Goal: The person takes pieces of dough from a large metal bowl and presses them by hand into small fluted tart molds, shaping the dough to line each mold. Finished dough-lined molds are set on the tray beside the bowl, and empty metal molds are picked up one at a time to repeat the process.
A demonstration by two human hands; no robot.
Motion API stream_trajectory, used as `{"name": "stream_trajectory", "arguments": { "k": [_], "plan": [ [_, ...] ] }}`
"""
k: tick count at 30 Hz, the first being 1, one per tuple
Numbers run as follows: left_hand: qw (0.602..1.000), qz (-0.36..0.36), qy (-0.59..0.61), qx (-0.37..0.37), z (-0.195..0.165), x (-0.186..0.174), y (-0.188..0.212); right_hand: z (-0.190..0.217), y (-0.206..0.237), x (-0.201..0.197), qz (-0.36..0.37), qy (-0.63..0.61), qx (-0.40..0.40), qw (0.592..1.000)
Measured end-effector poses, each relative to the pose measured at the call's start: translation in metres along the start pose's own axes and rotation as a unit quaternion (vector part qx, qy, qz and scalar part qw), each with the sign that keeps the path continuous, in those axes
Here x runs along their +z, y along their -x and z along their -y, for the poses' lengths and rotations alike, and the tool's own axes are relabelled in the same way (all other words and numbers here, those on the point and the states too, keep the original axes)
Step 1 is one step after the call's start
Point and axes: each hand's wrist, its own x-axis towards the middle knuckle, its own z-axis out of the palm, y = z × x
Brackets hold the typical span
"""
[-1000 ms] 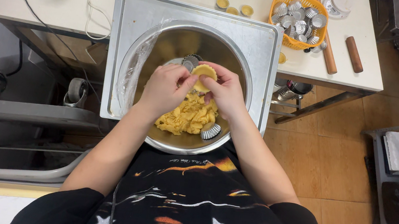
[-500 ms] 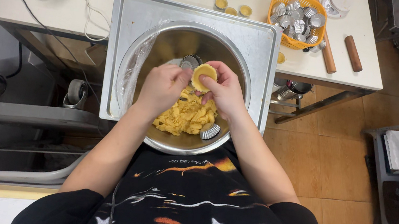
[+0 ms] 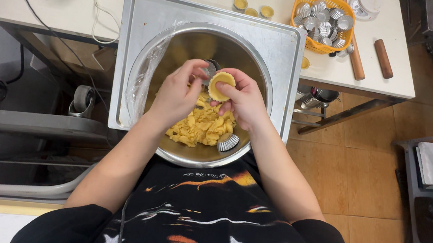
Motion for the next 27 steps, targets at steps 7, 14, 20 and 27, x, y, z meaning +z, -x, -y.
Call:
{"name": "stream_trajectory", "arguments": {
  "k": [7, 14, 20, 27],
  "plan": [
    [0.987, 0.024, -0.156, -0.033, -0.001, 0.003, -0.004, -0.003, -0.001, 0.003, 0.01, 0.084, -0.027, 0.996],
    [0.988, -0.002, -0.155, 0.014, 0.005, 0.007, -0.005, 0.004, 0.006, 0.004, 0.073, 0.032, 0.031, 0.996],
    [0.981, -0.073, -0.135, 0.119, 0.003, -0.002, -0.005, 0.007, 0.007, 0.009, 0.04, 0.025, 0.005, 0.999],
    [0.982, -0.021, -0.176, 0.063, -0.002, -0.001, -0.005, -0.004, 0.004, 0.011, 0.003, 0.184, -0.088, 0.979]
  ]
}}
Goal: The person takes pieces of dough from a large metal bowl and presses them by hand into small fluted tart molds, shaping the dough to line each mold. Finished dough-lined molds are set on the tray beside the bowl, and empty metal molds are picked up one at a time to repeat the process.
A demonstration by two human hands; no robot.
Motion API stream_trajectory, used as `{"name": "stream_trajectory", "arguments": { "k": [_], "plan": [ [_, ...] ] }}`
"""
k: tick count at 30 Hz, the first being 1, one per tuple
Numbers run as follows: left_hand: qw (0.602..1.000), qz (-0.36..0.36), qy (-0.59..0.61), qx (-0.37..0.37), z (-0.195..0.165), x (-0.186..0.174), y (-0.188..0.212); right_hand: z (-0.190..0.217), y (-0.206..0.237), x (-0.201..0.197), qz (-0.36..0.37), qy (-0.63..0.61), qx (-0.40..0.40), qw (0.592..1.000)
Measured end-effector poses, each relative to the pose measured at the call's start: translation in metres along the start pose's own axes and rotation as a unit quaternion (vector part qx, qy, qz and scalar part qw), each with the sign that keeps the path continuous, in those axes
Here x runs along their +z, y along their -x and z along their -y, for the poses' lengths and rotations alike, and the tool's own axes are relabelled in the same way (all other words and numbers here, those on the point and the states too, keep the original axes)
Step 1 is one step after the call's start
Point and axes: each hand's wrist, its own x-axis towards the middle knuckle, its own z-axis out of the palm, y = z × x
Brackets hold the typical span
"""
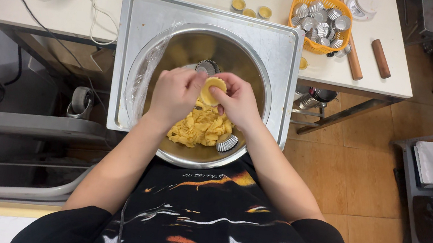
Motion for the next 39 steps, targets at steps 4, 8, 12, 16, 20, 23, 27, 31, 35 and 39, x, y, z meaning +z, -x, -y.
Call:
{"name": "stream_trajectory", "arguments": {
  "k": [4, 8, 12, 16, 20, 23, 27, 31, 35, 39],
  "plan": [
    [1.0, 0.01, -0.023, -0.002, -0.002, 0.005, 0.004, -0.003, 0.001, -0.002, 0.02, -0.016, 0.046, 0.999],
    [1.0, 0.003, 0.024, -0.018, 0.0, 0.005, 0.004, 0.002, 0.001, -0.006, 0.064, -0.088, 0.077, 0.991],
    [0.994, -0.04, 0.093, -0.053, 0.001, 0.003, 0.003, 0.009, 0.002, -0.004, 0.05, -0.119, 0.109, 0.986],
    [0.996, -0.08, 0.01, 0.049, 0.002, 0.0, 0.002, 0.009, 0.001, -0.002, 0.015, -0.095, 0.065, 0.993],
    [1.0, -0.023, 0.012, -0.017, 0.003, -0.002, 0.002, 0.001, -0.001, -0.004, -0.003, -0.06, 0.034, 0.998],
    [0.998, 0.016, 0.025, -0.051, 0.002, 0.001, 0.003, -0.005, -0.002, -0.006, -0.013, -0.061, 0.031, 0.998],
    [0.998, 0.06, 0.03, -0.021, 0.001, 0.005, 0.004, -0.007, -0.003, -0.008, -0.025, -0.086, 0.048, 0.995],
    [0.992, 0.041, 0.12, 0.002, 0.0, 0.005, 0.006, -0.005, -0.003, -0.012, -0.005, -0.166, 0.067, 0.984],
    [0.991, 0.017, 0.121, -0.053, 0.001, 0.002, 0.006, -0.003, -0.002, -0.013, -0.006, -0.191, 0.065, 0.979],
    [0.978, 0.088, -0.003, -0.19, 0.004, 0.0, 0.004, -0.004, -0.004, -0.012, -0.005, -0.195, 0.054, 0.979]
  ]
}}
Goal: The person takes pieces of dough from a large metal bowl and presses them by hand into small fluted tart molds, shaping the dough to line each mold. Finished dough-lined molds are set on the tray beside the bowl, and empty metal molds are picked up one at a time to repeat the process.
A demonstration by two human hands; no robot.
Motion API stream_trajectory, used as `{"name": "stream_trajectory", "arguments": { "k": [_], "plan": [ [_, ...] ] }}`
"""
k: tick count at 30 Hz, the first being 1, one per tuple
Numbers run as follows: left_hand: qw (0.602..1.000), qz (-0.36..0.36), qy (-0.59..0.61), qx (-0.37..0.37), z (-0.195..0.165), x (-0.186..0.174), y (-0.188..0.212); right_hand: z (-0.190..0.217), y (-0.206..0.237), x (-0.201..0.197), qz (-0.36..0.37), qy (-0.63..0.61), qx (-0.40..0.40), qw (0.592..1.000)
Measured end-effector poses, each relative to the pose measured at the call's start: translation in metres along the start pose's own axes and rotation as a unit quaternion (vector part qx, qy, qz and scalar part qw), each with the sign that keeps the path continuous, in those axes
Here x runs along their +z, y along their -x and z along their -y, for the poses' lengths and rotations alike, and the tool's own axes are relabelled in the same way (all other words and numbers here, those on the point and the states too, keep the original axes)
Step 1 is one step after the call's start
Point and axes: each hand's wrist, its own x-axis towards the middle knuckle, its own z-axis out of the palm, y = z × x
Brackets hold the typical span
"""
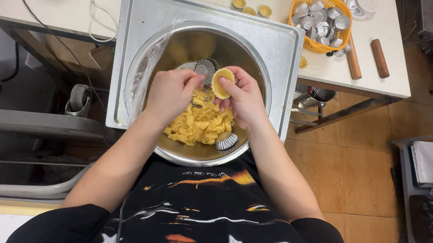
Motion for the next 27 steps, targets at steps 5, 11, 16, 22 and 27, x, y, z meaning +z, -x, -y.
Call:
{"name": "stream_trajectory", "arguments": {
  "k": [5, 11, 16, 22, 27],
  "plan": [
    [0.976, -0.122, 0.018, 0.181, 0.0, 0.003, -0.002, -0.002, -0.001, -0.001, -0.012, 0.041, -0.02, 0.999],
    [0.981, -0.071, 0.076, 0.164, -0.003, 0.004, 0.0, -0.004, -0.001, 0.001, -0.023, 0.115, -0.003, 0.993],
    [0.983, -0.06, -0.012, 0.175, -0.004, 0.012, 0.002, -0.004, 0.001, 0.002, 0.009, 0.109, 0.018, 0.994],
    [0.974, -0.101, 0.02, 0.203, 0.0, 0.012, -0.002, 0.003, 0.005, 0.002, 0.049, 0.032, 0.043, 0.997],
    [0.952, -0.16, 0.012, 0.259, 0.002, 0.006, -0.001, 0.002, 0.003, 0.004, 0.025, 0.031, 0.019, 0.999]
  ]
}}
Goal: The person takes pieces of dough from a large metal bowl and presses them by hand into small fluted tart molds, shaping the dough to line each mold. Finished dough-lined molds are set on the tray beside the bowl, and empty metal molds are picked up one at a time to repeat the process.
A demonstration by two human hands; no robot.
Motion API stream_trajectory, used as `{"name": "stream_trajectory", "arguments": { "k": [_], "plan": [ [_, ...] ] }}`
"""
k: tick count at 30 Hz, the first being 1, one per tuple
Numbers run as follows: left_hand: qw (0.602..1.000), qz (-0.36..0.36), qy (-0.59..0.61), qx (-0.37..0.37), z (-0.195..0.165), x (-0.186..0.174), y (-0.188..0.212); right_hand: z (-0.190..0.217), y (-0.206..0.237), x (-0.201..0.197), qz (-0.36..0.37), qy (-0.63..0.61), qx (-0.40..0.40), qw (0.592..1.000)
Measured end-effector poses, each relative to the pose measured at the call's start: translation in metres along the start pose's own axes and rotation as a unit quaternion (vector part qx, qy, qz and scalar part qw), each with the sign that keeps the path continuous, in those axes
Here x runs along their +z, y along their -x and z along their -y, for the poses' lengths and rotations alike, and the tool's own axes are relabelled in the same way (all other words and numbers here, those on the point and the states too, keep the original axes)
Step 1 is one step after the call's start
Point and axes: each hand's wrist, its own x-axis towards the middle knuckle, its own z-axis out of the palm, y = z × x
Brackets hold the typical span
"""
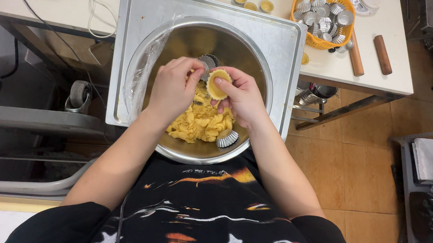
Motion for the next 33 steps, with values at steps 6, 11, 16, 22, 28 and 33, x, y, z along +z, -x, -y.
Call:
{"name": "stream_trajectory", "arguments": {
  "k": [6, 11, 16, 22, 28, 33],
  "plan": [
    [0.99, 0.122, 0.03, -0.068, -0.003, 0.001, -0.001, -0.001, -0.002, -0.001, -0.022, 0.034, -0.029, 0.999],
    [0.982, 0.135, 0.127, -0.034, -0.008, -0.002, 0.0, 0.005, -0.001, -0.003, -0.037, -0.05, -0.014, 0.998],
    [0.981, 0.121, 0.08, -0.125, -0.008, -0.002, 0.001, 0.003, 0.0, -0.003, -0.048, -0.057, -0.025, 0.997],
    [0.989, 0.036, 0.104, -0.101, -0.006, -0.004, -0.002, -0.003, -0.003, -0.004, -0.06, 0.004, -0.049, 0.997],
    [0.987, 0.063, 0.075, -0.131, -0.01, -0.005, -0.004, -0.004, -0.002, -0.001, -0.035, 0.054, -0.011, 0.998],
    [0.989, 0.107, 0.034, -0.092, -0.005, 0.002, 0.0, -0.001, 0.002, 0.001, 0.011, 0.035, 0.017, 0.999]
  ]
}}
